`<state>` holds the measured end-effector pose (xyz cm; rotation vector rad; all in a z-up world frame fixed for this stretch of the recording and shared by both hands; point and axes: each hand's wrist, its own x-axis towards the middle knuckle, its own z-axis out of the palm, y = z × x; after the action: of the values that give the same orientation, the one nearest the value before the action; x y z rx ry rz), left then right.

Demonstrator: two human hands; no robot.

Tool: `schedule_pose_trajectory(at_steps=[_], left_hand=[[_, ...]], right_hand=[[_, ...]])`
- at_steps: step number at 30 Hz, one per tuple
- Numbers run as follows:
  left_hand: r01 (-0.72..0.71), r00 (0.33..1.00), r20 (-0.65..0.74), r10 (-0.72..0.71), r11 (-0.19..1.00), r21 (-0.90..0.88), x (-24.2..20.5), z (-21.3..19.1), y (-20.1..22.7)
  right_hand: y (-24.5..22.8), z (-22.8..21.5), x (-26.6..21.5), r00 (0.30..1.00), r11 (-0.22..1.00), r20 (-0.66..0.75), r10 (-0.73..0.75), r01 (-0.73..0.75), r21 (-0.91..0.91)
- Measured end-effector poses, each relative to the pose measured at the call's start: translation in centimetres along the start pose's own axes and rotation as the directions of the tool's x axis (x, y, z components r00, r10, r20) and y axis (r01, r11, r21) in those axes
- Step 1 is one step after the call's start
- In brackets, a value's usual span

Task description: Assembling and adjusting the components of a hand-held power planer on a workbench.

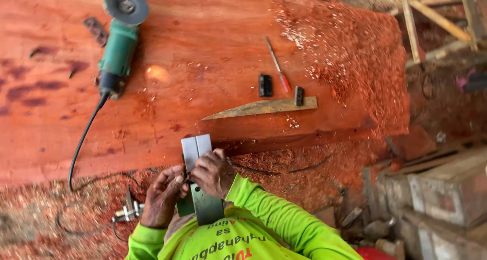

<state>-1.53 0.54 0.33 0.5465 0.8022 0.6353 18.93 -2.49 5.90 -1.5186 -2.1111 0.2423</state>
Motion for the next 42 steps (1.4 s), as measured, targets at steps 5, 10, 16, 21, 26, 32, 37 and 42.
schedule_pose_trajectory(at_steps=[5,10,16,21,26,32,37,42], left_hand=[[0.058,0.998,-0.015,-0.058,0.998,0.007,0.6,-0.6,0.0],[0.073,0.996,0.058,-0.071,0.997,-0.027,1.6,-2.8,-0.5],[0.005,0.998,0.065,-0.011,0.995,0.096,3.2,-5.4,-1.9],[-0.058,0.986,0.165,0.036,0.99,0.13,3.9,-7.7,-3.0],[-0.026,0.988,0.157,-0.003,0.982,0.186,4.4,-10.1,-4.4],[-0.044,0.983,0.186,0.011,0.985,0.17,4.7,-10.7,-4.8],[-0.053,0.983,0.183,0.021,0.984,0.172,4.6,-10.4,-4.4],[-0.015,0.992,0.123,-0.015,0.971,0.239,4.9,-11.8,-5.0]], right_hand=[[0.3,0.5,-0.3,0.999,0.997,0.002,0.037,-0.037,-0.065],[0.1,0.8,-1.0,0.998,0.998,-0.036,0.046,-0.048,-0.036],[-0.3,0.6,-1.0,0.991,0.995,-0.101,0.09,-0.093,-0.034],[-0.3,0.7,-1.1,0.992,0.995,-0.082,0.095,-0.098,-0.032],[-0.3,1.3,-1.2,0.99,0.991,-0.087,0.112,-0.118,-0.069],[-0.2,1.5,-1.2,0.992,0.992,-0.071,0.103,-0.107,-0.067],[-0.3,1.7,-1.6,0.989,0.99,-0.083,0.121,-0.127,-0.069],[-0.4,2.1,-1.6,0.988,0.992,-0.095,0.121,-0.124,-0.032]])
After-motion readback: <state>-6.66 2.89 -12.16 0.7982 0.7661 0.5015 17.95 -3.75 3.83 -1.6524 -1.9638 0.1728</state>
